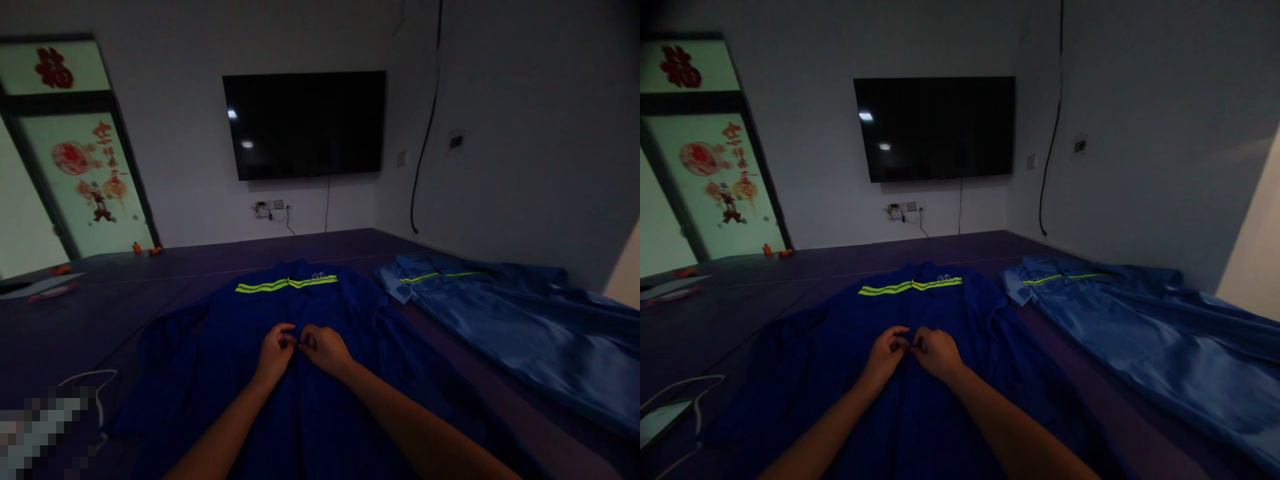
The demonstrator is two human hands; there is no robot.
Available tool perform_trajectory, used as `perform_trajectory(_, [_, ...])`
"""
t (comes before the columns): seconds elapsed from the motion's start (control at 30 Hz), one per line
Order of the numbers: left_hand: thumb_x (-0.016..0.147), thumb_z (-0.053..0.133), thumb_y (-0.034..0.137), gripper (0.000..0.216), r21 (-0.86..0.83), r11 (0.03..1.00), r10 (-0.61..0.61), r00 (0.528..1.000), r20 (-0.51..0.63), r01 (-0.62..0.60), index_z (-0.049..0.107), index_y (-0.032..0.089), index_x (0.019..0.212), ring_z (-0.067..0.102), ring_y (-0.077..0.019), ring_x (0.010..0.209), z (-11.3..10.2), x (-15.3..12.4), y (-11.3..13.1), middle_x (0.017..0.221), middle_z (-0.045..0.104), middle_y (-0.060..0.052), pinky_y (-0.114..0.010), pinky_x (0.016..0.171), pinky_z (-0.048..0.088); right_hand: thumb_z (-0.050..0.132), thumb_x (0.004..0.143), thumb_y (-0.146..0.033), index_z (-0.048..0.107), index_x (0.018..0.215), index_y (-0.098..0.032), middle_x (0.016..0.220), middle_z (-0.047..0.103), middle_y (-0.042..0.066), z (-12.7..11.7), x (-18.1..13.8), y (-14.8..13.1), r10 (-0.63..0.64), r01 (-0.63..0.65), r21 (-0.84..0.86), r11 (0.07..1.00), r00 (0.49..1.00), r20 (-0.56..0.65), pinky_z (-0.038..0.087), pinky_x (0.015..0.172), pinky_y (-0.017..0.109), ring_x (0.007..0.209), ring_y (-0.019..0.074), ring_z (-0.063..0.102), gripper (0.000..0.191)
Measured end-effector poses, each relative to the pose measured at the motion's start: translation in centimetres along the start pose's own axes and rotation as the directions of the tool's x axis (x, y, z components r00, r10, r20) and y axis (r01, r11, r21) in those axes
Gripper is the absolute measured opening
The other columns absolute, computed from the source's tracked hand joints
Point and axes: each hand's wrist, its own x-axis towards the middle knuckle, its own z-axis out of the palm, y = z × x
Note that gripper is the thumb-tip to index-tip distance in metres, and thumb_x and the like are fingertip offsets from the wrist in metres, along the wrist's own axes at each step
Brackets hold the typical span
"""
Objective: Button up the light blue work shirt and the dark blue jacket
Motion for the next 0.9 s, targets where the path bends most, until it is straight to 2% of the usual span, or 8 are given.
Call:
perform_trajectory(0.3, [0.062, 0.053, 0.013, 0.031, -0.017, 1.0, 0.0, 1.0, -0.017, 0.0, 0.057, 0.014, 0.093, 0.057, -0.0118, 0.06, 0.1, -0.2, 0.2, 0.065, 0.061, 0.001, -0.021, 0.057, 0.042, 0.053, 0.077, -0.029, 0.06, 0.089, -0.024, 0.064, 0.062, -0.003, -0.2, -0.1, -0.4, -0.016, 0.014, -0.05, 0.999, 0.999, -0.047, 0.03, 0.052, 0.021, 0.059, 0.0111, 0.056, 0.015])
perform_trajectory(0.53, [0.063, 0.054, 0.016, 0.03, -0.021, 1.0, 0.009, 1.0, -0.007, -0.009, 0.056, 0.014, 0.092, 0.057, -0.0127, 0.06, 0.1, 0.0, 0.0, 0.062, 0.06, 0.001, -0.023, 0.059, 0.042, 0.045, 0.08, -0.022, 0.061, 0.086, -0.022, 0.088, 0.064, 0.001, -0.4, -0.3, -0.8, -0.111, 0.101, -0.19, 0.977, 0.993, -0.044, 0.035, 0.063, 0.022, 0.08, 0.0137, 0.058, 0.017])
perform_trajectory(0.67, [0.064, 0.054, 0.018, 0.029, -0.022, 1.0, 0.008, 1.0, 0.0, -0.008, 0.056, 0.014, 0.093, 0.057, -0.0129, 0.06, -0.1, 0.1, 0.0, 0.064, 0.06, 0.0, -0.024, 0.059, 0.043, 0.04, 0.083, -0.02, 0.059, 0.09, -0.02, 0.092, 0.063, 0.003, -0.4, -0.4, -1.0, -0.136, 0.131, -0.238, 0.963, 0.991, -0.005, 0.037, 0.067, 0.022, 0.083, 0.0141, 0.058, 0.02])
perform_trajectory(0.77, [0.064, 0.056, 0.018, 0.03, -0.026, 1.0, 0.006, 1.0, 0.002, -0.006, 0.057, 0.013, 0.093, 0.057, -0.0127, 0.06, -0.2, 0.1, 0.1, 0.064, 0.06, 0.0, -0.023, 0.059, 0.043, 0.038, 0.085, -0.02, 0.058, 0.092, -0.019, 0.092, 0.063, 0.004, -0.4, -0.4, -1.2, -0.141, 0.138, -0.23, 0.963, 0.99, 0.001, 0.037, 0.068, 0.022, 0.083, 0.0146, 0.058, 0.022])
perform_trajectory(0.9, [0.061, 0.056, 0.015, 0.031, -0.029, 1.0, -0.006, 1.0, -0.01, 0.005, 0.057, 0.014, 0.092, 0.057, -0.0125, 0.06, -0.3, 0.0, 0.2, 0.063, 0.06, 0.001, -0.023, 0.059, 0.043, 0.038, 0.084, -0.018, 0.058, 0.088, -0.019, 0.088, 0.063, 0.003, -0.2, -0.4, -1.1, -0.137, 0.126, -0.156, 0.98, 0.989, -0.059, 0.037, 0.068, 0.022, 0.082, 0.0143, 0.058, 0.021])
